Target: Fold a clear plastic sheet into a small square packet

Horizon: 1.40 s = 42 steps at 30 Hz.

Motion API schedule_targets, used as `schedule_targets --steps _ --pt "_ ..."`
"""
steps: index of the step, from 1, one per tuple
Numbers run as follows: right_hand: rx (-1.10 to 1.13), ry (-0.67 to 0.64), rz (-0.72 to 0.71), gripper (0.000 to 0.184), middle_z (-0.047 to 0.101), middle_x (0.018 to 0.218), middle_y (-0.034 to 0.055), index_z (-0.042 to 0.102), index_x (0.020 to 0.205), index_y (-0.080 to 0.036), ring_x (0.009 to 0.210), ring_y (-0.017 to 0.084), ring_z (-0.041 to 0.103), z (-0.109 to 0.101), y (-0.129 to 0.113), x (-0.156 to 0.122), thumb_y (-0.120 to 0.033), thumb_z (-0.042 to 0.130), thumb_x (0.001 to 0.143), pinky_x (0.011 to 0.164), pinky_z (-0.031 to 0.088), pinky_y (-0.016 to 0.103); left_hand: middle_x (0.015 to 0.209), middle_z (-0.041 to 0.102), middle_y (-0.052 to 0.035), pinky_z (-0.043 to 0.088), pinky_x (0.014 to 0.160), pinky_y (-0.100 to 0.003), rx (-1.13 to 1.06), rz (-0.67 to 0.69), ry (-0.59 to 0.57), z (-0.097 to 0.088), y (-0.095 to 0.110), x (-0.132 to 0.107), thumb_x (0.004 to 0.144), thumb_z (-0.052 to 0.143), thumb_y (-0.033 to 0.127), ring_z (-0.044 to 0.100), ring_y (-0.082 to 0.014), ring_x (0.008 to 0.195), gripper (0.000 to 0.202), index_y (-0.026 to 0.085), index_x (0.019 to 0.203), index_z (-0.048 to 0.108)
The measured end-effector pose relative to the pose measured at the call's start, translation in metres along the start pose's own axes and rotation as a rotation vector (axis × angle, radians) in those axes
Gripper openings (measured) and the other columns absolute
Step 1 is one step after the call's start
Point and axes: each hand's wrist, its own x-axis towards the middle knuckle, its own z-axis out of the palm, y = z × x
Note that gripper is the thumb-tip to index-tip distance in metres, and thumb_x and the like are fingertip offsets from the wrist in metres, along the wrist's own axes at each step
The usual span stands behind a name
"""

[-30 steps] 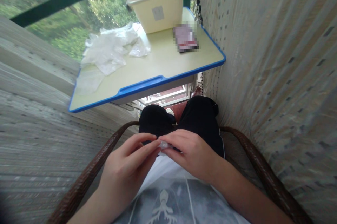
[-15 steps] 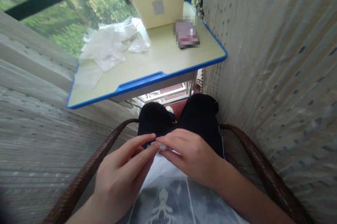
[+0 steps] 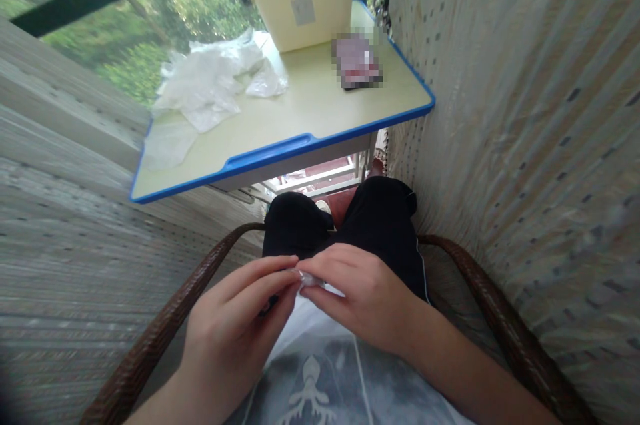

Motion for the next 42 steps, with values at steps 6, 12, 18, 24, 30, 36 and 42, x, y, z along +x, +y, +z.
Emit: schedule_targets --steps 6,12,18,24,30,36,42 --pt "0.015 -0.022 -0.008 0.026 0.059 0.096 0.0041 0.055 0.105 -0.011 0.092 0.009 0.052 -0.001 0.0 -0.001 -0.015 0.059 0.079 0.082 0.044 0.021 0.099 0.06 0.0011 0.046 0.08 -0.019 0.005 -0.047 -0.013 -0.001 0.004 -0.001 0.076 0.059 0.01 0.056 -0.0072 0.09 0.017 0.017 0.092 0.06" --pt "0.048 0.022 0.059 0.023 0.061 0.095 0.0024 0.059 0.103 -0.012 0.09 0.006 0.055 0.001 -0.001 -0.001 -0.014 0.057 0.08 0.081 0.044 0.017 0.075 0.06 0.0083 0.045 0.059 -0.009 -0.054 -0.291 -0.052 -0.001 0.003 -0.003 0.078 0.061 0.02 0.056 -0.0009 0.063 0.028 0.019 0.102 0.046" --pt "0.16 -0.006 0.364 0.015 0.063 0.089 -0.0051 0.064 0.094 -0.021 0.081 0.003 0.057 0.001 0.002 -0.002 -0.025 0.055 0.082 0.073 0.045 0.011 0.069 0.058 0.0001 0.042 0.05 -0.012 -0.526 -0.667 -0.2 0.006 -0.006 0.004 0.079 0.059 0.03 0.053 -0.0052 0.057 0.023 0.013 0.093 0.052" --pt "0.319 -0.006 0.483 0.016 0.063 0.084 -0.001 0.066 0.087 -0.018 0.076 0.006 0.058 0.007 0.001 -0.003 -0.028 0.055 0.083 0.067 0.045 0.014 0.062 0.051 -0.0008 0.035 0.038 -0.014 -0.869 -0.89 -0.256 0.007 -0.007 0.004 0.075 0.063 0.031 0.043 -0.0043 0.045 0.029 0.008 0.09 0.054" --pt "0.659 -0.165 0.661 0.028 0.062 0.084 0.0048 0.064 0.092 -0.012 0.074 0.01 0.055 0.008 0.003 -0.005 -0.037 0.055 0.082 0.062 0.042 0.018 0.064 0.05 -0.0006 0.04 0.041 -0.015 -0.915 -0.876 -0.009 0.01 0.0 -0.004 0.076 0.062 0.026 0.046 -0.0052 0.049 0.023 0.008 0.086 0.054" --pt "0.785 -0.221 0.653 0.025 0.059 0.068 0.0055 0.064 0.076 -0.007 0.059 0.006 0.05 0.002 0.003 -0.005 -0.031 0.058 0.081 0.054 0.038 0.015 0.061 0.049 0.0006 0.04 0.041 -0.015 -0.984 -0.871 0.136 0.013 0.006 -0.018 0.077 0.062 0.025 0.045 -0.0046 0.048 0.023 0.007 0.089 0.053" --pt "0.832 -0.305 0.575 0.021 0.059 0.067 0.0051 0.064 0.075 -0.008 0.057 0.005 0.049 -0.003 -0.009 -0.004 -0.026 0.057 0.081 0.052 0.038 0.014 0.057 0.046 0.0024 0.036 0.037 -0.013 -1.11 -0.893 0.288 0.011 0.017 -0.037 0.073 0.067 0.022 0.041 -0.0036 0.046 0.025 0.008 0.087 0.051"
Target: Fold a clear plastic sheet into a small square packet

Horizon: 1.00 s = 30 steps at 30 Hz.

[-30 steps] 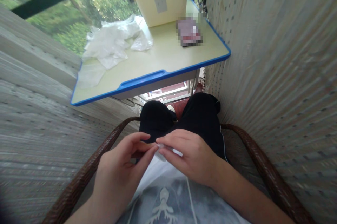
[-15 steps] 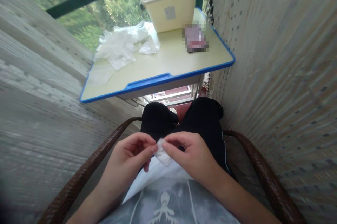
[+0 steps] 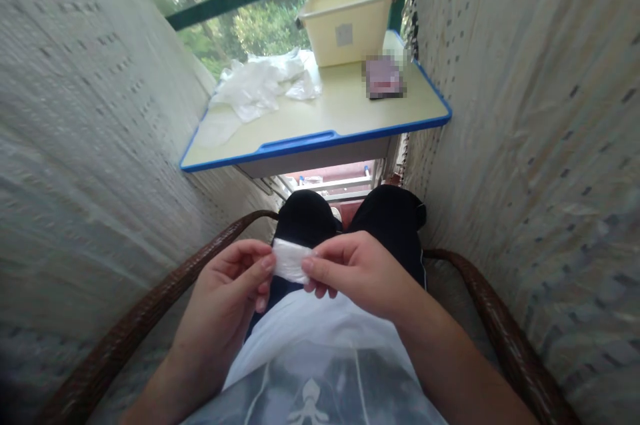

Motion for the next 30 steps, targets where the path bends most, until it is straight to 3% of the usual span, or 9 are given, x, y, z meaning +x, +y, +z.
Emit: schedule_targets --steps 6,10,13,24,27,30 --pt "-0.132 -0.016 0.017 0.019 0.058 0.065 0.0036 0.065 0.075 -0.01 0.057 0.006 0.05 0.015 0.0 -0.001 -0.029 0.063 0.076 0.051 0.038 0.014 0.058 0.048 0.0024 0.037 0.038 -0.013 -0.013 0.12 0.074 -0.01 -0.018 -0.025 0.075 0.065 0.023 0.044 -0.0039 0.046 0.023 0.011 0.089 0.053" --pt "-0.194 -0.098 0.005 0.027 0.058 0.069 0.0058 0.063 0.078 -0.007 0.061 0.008 0.05 0.029 0.008 -0.001 -0.034 0.061 0.077 0.053 0.039 0.016 0.06 0.051 0.0011 0.04 0.039 -0.014 -0.006 0.19 0.091 -0.014 -0.027 -0.036 0.075 0.065 0.025 0.047 -0.0052 0.049 0.024 0.009 0.088 0.054" --pt "-0.122 -0.104 -0.002 0.031 0.058 0.071 0.0067 0.062 0.083 -0.006 0.061 0.008 0.051 0.034 0.013 -0.001 -0.037 0.057 0.08 0.055 0.041 0.017 0.061 0.051 0.0001 0.042 0.04 -0.015 -0.029 0.165 0.029 -0.013 -0.027 -0.036 0.075 0.064 0.026 0.047 -0.0052 0.049 0.024 0.007 0.086 0.055" --pt "-0.095 -0.002 0.073 0.034 0.058 0.07 0.007 0.061 0.082 -0.004 0.056 0.006 0.05 0.028 0.026 0.009 -0.038 0.059 0.079 0.052 0.039 0.017 0.063 0.052 -0.0029 0.041 0.04 -0.018 0.091 0.113 0.07 -0.024 -0.041 -0.022 0.074 0.064 0.034 0.047 -0.0086 0.052 0.045 0.007 0.108 0.057" --pt "-0.109 0.023 0.063 0.036 0.057 0.069 0.0062 0.06 0.081 -0.004 0.056 0.006 0.049 0.025 0.031 0.01 -0.04 0.058 0.08 0.052 0.038 0.017 0.063 0.052 -0.0036 0.035 0.039 -0.017 0.196 0.033 -0.001 -0.025 -0.043 -0.017 0.074 0.063 0.041 0.044 -0.0084 0.051 0.053 0.006 0.112 0.055" --pt "-0.135 0.05 0.096 0.04 0.055 0.065 0.0056 0.06 0.082 -0.003 0.055 0.006 0.046 0.019 0.037 0.01 -0.043 0.055 0.081 0.05 0.034 0.017 0.064 0.055 -0.0065 0.028 0.037 -0.017 0.331 -0.086 -0.195 -0.021 -0.047 -0.008 0.073 0.062 0.045 0.039 -0.0063 0.046 0.047 0.004 0.095 0.061"
